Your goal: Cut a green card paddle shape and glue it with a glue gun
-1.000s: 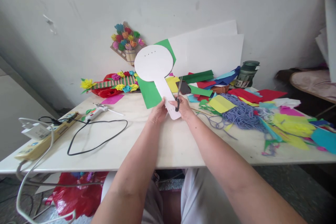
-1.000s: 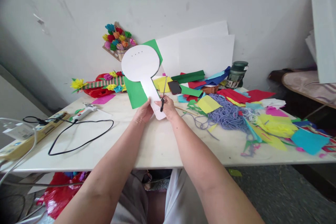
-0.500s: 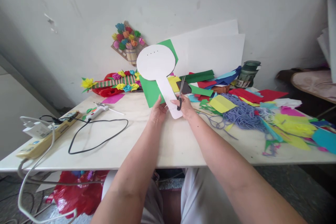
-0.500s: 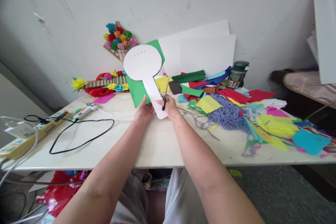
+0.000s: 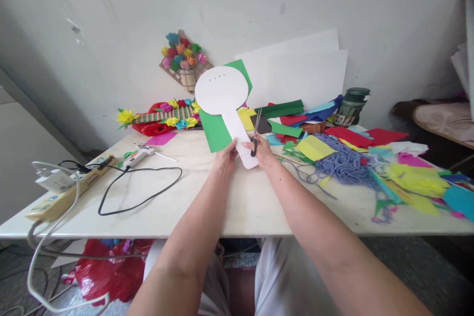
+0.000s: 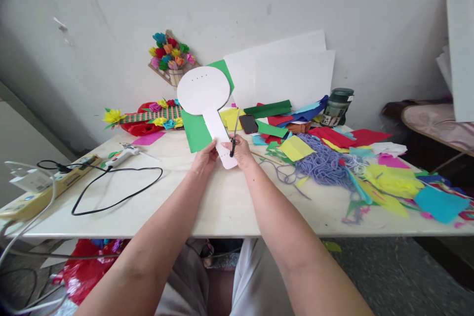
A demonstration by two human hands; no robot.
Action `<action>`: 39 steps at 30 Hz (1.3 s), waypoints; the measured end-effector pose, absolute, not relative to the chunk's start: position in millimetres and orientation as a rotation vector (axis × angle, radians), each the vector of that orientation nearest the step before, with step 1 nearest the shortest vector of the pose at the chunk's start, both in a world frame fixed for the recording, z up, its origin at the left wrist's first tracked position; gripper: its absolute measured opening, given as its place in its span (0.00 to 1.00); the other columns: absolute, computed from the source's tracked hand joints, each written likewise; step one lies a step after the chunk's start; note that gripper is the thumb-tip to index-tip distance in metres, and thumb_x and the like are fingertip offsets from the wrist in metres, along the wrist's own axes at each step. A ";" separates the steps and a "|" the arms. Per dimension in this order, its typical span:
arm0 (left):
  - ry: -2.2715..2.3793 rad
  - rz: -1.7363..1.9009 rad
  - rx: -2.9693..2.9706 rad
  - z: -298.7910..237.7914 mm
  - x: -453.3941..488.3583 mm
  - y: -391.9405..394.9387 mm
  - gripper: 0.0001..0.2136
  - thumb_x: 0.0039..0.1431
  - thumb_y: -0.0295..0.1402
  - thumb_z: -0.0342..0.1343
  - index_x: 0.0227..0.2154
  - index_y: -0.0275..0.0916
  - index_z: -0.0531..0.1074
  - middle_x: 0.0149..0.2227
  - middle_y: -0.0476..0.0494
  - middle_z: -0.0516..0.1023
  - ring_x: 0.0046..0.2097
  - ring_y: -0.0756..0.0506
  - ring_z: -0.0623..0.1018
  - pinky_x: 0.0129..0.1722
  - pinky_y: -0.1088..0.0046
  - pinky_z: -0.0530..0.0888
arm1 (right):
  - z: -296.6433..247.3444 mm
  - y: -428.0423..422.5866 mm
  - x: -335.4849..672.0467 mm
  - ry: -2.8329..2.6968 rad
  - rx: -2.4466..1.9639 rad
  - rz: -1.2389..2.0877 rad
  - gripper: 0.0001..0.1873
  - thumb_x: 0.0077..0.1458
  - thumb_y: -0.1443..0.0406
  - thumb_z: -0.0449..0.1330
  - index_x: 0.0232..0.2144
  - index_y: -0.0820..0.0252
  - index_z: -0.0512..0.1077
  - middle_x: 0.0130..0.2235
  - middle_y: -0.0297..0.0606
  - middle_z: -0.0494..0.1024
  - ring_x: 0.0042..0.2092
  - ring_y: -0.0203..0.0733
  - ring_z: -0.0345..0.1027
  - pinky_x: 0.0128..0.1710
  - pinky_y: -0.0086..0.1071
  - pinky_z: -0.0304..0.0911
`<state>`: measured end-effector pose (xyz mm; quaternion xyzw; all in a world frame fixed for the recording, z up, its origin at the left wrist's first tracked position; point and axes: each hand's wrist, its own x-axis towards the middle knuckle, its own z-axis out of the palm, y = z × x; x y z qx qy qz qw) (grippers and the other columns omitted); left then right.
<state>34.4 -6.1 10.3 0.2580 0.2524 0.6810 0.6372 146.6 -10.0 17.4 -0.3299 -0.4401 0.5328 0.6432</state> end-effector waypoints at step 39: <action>0.641 1.716 0.516 8.3 18.6 5.2 0.12 0.44 0.20 0.61 0.35 0.33 0.73 0.32 0.43 0.78 0.29 0.50 0.77 0.30 0.77 0.75 | 18.5 -4.9 172.9 -1.722 -1.936 0.070 0.16 0.46 0.55 0.56 0.31 0.59 0.77 0.35 0.45 0.77 0.38 0.48 0.70 0.32 0.33 0.60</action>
